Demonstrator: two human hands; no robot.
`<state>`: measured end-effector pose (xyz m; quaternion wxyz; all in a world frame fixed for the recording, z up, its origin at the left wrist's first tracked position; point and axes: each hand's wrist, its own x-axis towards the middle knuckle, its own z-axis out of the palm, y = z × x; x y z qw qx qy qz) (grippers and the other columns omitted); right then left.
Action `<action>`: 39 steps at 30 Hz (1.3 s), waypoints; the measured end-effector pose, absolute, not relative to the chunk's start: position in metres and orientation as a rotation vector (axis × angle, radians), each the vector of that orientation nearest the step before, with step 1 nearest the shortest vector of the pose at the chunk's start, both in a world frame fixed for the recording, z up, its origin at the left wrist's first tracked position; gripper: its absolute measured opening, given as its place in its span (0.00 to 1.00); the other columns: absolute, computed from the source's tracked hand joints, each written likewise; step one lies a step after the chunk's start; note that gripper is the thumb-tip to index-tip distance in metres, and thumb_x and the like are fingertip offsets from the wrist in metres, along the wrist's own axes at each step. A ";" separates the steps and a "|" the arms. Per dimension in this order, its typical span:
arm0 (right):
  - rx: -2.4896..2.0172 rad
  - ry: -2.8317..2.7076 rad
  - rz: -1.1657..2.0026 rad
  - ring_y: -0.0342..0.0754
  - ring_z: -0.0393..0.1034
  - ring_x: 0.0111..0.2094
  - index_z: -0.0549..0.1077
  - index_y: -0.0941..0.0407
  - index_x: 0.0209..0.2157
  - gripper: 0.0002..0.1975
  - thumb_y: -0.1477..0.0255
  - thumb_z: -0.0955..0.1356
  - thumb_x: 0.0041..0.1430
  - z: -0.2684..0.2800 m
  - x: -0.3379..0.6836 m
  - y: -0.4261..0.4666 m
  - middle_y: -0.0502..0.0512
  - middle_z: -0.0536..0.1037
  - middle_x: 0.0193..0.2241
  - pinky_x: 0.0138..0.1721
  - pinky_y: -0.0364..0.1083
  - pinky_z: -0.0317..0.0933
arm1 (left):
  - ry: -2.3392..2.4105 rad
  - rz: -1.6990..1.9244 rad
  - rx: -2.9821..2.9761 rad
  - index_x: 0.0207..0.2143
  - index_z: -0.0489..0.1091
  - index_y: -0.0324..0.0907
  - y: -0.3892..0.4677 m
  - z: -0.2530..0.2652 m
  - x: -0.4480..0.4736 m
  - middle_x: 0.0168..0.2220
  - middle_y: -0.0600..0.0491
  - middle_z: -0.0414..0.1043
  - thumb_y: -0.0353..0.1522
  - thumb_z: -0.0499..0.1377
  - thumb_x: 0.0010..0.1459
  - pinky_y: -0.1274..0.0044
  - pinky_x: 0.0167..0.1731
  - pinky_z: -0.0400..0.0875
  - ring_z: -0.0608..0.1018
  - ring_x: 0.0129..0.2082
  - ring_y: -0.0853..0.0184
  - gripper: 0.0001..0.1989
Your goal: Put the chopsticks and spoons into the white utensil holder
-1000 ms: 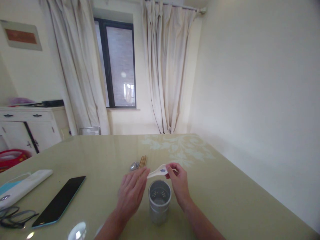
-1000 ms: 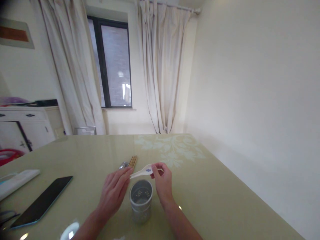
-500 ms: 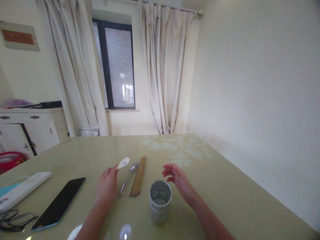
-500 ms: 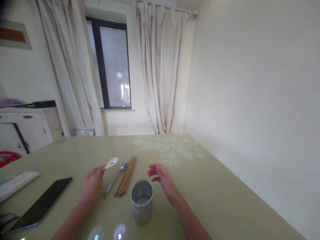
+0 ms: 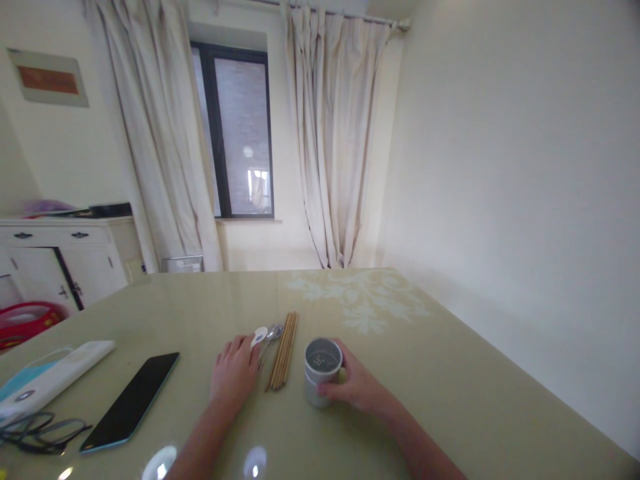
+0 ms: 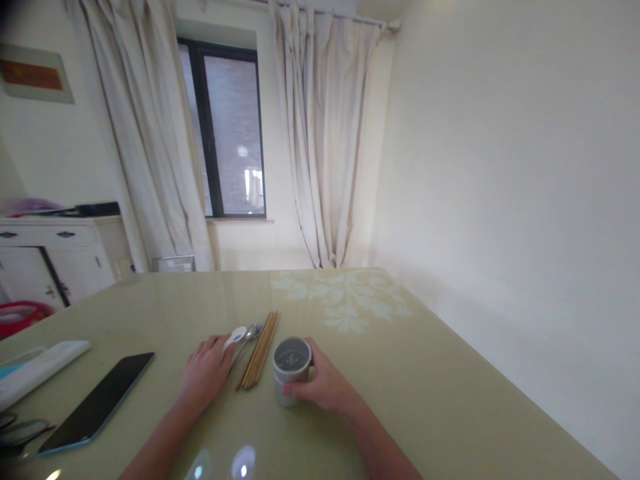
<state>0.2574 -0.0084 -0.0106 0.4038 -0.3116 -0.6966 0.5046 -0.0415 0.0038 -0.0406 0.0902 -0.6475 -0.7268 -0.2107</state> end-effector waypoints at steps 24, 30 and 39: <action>-0.909 -1.531 0.965 0.60 0.79 0.51 0.75 0.55 0.52 0.28 0.69 0.80 0.49 -0.029 0.194 0.009 0.60 0.84 0.49 0.57 0.58 0.69 | -1.889 -0.666 -2.384 0.45 0.79 0.49 -0.007 -0.035 -0.031 0.48 0.47 0.81 0.35 0.55 0.68 0.65 0.52 0.73 0.81 0.49 0.56 0.12; -0.973 -1.518 0.978 0.63 0.76 0.56 0.72 0.54 0.57 0.40 0.76 0.82 0.41 -0.036 0.195 0.007 0.63 0.81 0.55 0.60 0.61 0.67 | -1.838 -0.856 -2.330 0.44 0.78 0.47 -0.006 -0.036 -0.032 0.47 0.46 0.80 0.37 0.55 0.68 0.60 0.53 0.73 0.81 0.49 0.54 0.12; -0.787 -1.530 1.120 0.64 0.71 0.63 0.68 0.52 0.63 0.43 0.70 0.82 0.46 -0.042 0.185 0.002 0.65 0.75 0.63 0.64 0.61 0.65 | -1.869 -1.740 -2.206 0.67 0.56 0.47 -0.023 -0.043 0.003 0.63 0.42 0.71 0.45 0.52 0.72 0.54 0.61 0.73 0.76 0.62 0.54 0.26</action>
